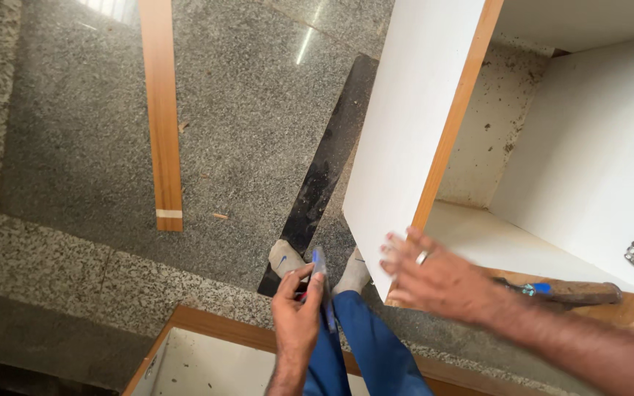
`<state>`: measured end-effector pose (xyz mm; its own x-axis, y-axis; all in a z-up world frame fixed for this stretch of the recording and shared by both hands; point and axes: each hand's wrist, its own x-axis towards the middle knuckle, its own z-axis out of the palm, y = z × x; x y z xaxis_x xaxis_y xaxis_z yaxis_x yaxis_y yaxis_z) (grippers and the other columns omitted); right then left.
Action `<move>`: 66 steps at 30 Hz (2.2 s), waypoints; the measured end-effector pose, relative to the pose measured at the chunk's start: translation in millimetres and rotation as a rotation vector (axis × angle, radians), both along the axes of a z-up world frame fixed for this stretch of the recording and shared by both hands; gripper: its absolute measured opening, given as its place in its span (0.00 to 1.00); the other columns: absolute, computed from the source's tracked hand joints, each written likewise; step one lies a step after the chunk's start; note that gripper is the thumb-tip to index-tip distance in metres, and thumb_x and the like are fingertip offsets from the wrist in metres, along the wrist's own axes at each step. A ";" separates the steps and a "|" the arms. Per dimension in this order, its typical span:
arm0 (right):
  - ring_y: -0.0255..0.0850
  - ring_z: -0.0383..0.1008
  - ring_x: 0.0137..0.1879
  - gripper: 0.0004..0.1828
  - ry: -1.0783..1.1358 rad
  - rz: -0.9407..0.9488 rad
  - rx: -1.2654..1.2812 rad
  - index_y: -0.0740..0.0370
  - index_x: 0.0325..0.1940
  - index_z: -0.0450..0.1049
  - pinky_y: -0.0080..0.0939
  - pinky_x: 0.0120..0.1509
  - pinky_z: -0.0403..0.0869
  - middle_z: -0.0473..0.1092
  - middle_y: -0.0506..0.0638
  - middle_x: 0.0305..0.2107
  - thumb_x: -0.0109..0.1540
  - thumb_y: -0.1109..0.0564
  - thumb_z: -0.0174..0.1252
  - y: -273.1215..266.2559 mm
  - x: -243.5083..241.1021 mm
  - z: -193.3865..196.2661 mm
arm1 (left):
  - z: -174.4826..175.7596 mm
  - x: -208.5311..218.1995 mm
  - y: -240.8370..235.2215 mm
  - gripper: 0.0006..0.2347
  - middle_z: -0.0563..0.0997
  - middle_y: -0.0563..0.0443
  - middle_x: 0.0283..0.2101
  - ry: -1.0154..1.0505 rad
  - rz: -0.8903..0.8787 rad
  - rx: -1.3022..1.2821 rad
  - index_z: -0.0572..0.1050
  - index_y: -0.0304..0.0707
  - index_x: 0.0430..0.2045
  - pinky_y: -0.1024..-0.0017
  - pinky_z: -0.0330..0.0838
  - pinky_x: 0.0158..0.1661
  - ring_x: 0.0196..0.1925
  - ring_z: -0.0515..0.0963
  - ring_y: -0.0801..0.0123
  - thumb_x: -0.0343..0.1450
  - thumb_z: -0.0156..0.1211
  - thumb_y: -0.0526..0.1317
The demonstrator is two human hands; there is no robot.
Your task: The person uses a sanding block to smooth the edges of a wooden cabinet. They work on the vertical side edge and the top horizontal edge of the cabinet, moving the sanding block back and forth to remove roughness.
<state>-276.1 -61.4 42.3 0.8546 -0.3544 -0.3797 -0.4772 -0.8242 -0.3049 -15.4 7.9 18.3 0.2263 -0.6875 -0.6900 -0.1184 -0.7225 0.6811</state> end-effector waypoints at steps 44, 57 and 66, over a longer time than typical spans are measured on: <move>0.42 0.78 0.41 0.21 0.390 -0.849 -0.323 0.50 0.42 0.75 0.50 0.48 0.78 0.75 0.48 0.34 0.58 0.35 0.65 -444.4 -197.2 -42.3 | -67.4 -217.0 -386.2 0.10 0.83 0.47 0.33 0.185 -0.226 -0.670 0.82 0.34 0.39 0.75 0.77 0.34 0.32 0.80 0.74 0.71 0.68 0.41; 0.41 0.75 0.25 0.27 0.405 -0.994 -0.268 0.52 0.38 0.78 0.54 0.45 0.79 0.71 0.49 0.18 0.59 0.27 0.66 -415.8 -187.9 -51.7 | -15.9 -192.9 -349.6 0.07 0.80 0.51 0.27 0.163 -0.289 -0.614 0.81 0.34 0.34 0.77 0.71 0.27 0.26 0.77 0.75 0.70 0.68 0.40; 0.46 0.78 0.42 0.23 0.159 -0.954 -0.107 0.56 0.51 0.78 0.55 0.48 0.78 0.77 0.53 0.36 0.64 0.37 0.63 -417.4 -201.1 -65.6 | -45.5 -210.6 -388.8 0.08 0.83 0.51 0.34 0.186 -0.261 -0.720 0.80 0.35 0.40 0.74 0.74 0.32 0.29 0.77 0.75 0.73 0.65 0.41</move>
<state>-477.2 -478.7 -23.3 0.1317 -0.9107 -0.3916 -0.9881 -0.0890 -0.1252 -226.0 -381.0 -27.2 -0.0794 -0.9947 -0.0650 -0.0616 -0.0601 0.9963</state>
